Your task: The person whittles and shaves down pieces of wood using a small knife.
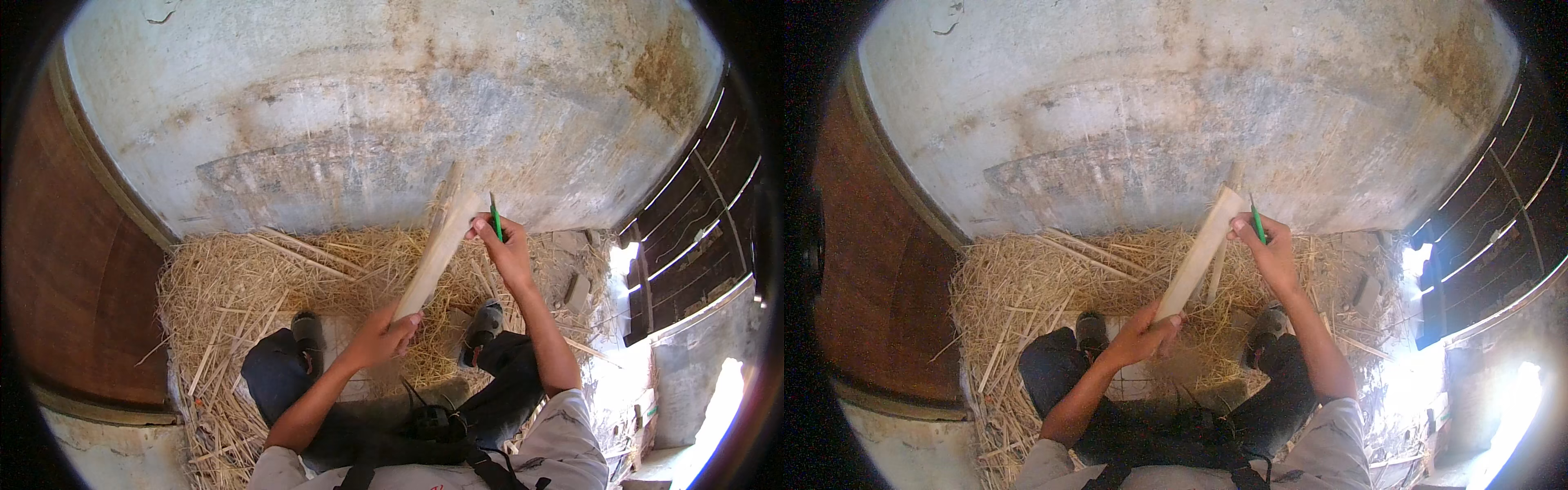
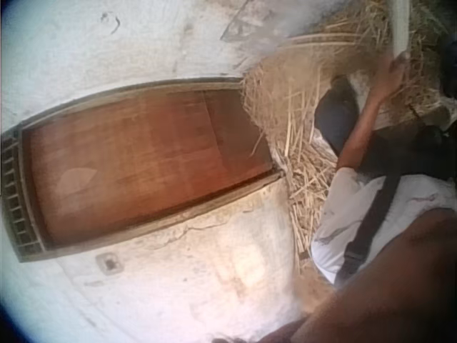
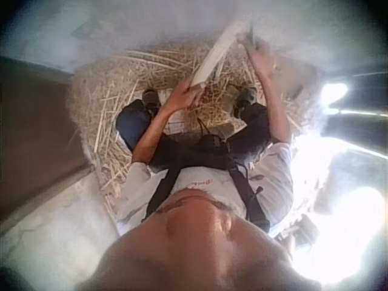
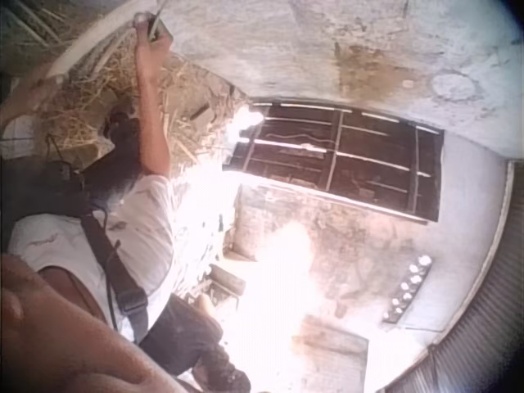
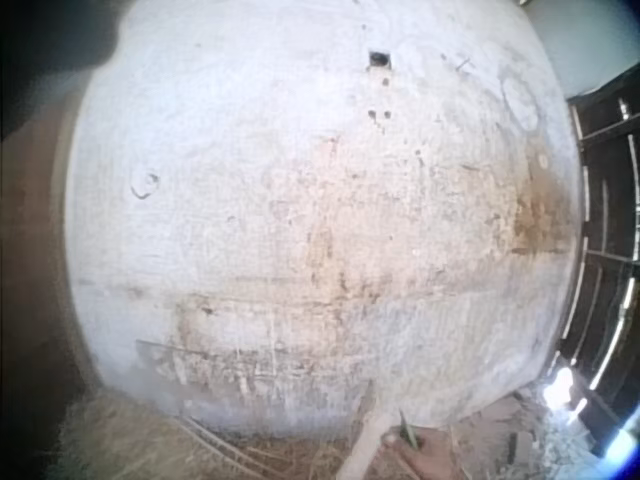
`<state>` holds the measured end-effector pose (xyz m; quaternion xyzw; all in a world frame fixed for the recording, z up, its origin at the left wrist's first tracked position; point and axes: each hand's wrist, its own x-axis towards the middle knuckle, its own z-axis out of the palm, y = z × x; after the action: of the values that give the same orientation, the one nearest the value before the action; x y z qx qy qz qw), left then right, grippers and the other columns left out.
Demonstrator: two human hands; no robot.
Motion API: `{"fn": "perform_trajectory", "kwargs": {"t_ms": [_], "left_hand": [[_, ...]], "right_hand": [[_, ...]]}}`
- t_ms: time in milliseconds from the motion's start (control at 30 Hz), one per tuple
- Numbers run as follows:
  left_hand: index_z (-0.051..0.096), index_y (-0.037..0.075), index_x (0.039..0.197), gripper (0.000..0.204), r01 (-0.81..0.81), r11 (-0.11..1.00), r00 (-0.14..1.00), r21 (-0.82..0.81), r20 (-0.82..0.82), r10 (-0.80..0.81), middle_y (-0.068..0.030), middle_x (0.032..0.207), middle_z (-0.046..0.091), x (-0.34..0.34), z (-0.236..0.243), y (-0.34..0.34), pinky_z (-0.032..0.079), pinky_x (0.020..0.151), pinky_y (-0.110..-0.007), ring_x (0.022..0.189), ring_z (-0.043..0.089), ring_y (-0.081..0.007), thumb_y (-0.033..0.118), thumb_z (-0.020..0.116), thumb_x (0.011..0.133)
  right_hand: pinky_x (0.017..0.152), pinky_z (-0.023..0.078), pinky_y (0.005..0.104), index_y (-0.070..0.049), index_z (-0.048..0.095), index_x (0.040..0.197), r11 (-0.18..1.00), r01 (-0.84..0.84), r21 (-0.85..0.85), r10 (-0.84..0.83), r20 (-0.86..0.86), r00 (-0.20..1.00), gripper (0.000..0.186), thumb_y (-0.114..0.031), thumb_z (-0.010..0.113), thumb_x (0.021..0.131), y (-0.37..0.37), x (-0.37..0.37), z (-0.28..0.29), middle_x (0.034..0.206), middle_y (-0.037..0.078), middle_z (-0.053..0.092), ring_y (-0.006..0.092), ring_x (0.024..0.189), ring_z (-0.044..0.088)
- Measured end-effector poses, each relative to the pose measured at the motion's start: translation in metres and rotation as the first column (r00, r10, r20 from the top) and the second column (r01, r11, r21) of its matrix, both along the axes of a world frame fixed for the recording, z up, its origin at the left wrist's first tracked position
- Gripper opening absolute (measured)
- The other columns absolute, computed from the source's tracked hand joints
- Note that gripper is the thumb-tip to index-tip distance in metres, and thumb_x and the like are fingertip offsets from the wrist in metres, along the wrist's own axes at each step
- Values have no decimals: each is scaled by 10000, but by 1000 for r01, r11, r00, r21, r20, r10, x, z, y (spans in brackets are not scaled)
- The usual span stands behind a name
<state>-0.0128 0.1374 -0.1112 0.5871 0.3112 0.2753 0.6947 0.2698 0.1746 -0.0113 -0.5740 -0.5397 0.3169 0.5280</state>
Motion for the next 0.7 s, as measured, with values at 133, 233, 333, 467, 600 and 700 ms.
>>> {"fn": "perform_trajectory", "kwargs": {"t_ms": [133, 233, 333, 467, 600, 700], "left_hand": [[566, 39, 1327, 294, -89, 996, 993, -28, 81, 91, 2, 830, 592, 2, 11, -2, 471, 543, -301, 590, 557, -90, 193, 643, 1088], [538, 44, 1368, 339, -102, 994, 992, 36, 82, 98, 4, 831, 586, 0, 20, 0, 467, 537, -294, 585, 547, -85, 166, 659, 1075], [492, 50, 1389, 400, -135, 989, 986, 67, 108, 127, 6, 835, 577, 2, 30, -4, 443, 524, -277, 585, 528, -75, 172, 691, 1064], [449, 60, 1404, 443, -201, 968, 978, 151, 89, 189, 5, 836, 567, 5, 35, -8, 430, 511, -266, 580, 513, -67, 183, 705, 1063], [384, 35, 1510, 528, -177, 984, 975, 7, 140, 174, -11, 867, 573, 3, 32, -8, 444, 502, -280, 578, 525, -79, 208, 653, 1089], [397, 39, 1496, 487, -157, 988, 974, 12, 168, 153, -7, 857, 567, 0, 28, -6, 440, 496, -282, 573, 520, -77, 242, 615, 1110]], "right_hand": [[687, 537, 332, -53, 725, 1087, 989, -69, 129, 21, 340, 940, 240, -287, 705, 1041, -11, 0, -9, 816, 55, 706, 187, 724, 691], [640, 568, 381, -78, 713, 1147, 936, -276, 218, 74, 644, 762, 259, -300, 729, 1016, -24, -11, -24, 887, 99, 730, 274, 700, 727], [569, 563, 408, -105, 717, 1129, 866, -431, 252, 86, 775, 626, 283, -338, 768, 977, -34, -28, -37, 914, 97, 729, 312, 659, 723], [522, 548, 394, -121, 721, 1081, 813, -504, 292, 80, 801, 593, 276, -359, 785, 957, -38, -42, -40, 887, 84, 717, 285, 610, 713], [528, 556, 398, -125, 730, 1061, 824, -484, 293, 41, 823, 567, 275, -367, 794, 946, -40, -45, -42, 874, 76, 714, 285, 614, 715], [528, 557, 398, -126, 738, 1062, 832, -478, 282, 41, 827, 560, 277, -368, 797, 941, -40, -47, -40, 865, 73, 715, 284, 613, 715]]}}
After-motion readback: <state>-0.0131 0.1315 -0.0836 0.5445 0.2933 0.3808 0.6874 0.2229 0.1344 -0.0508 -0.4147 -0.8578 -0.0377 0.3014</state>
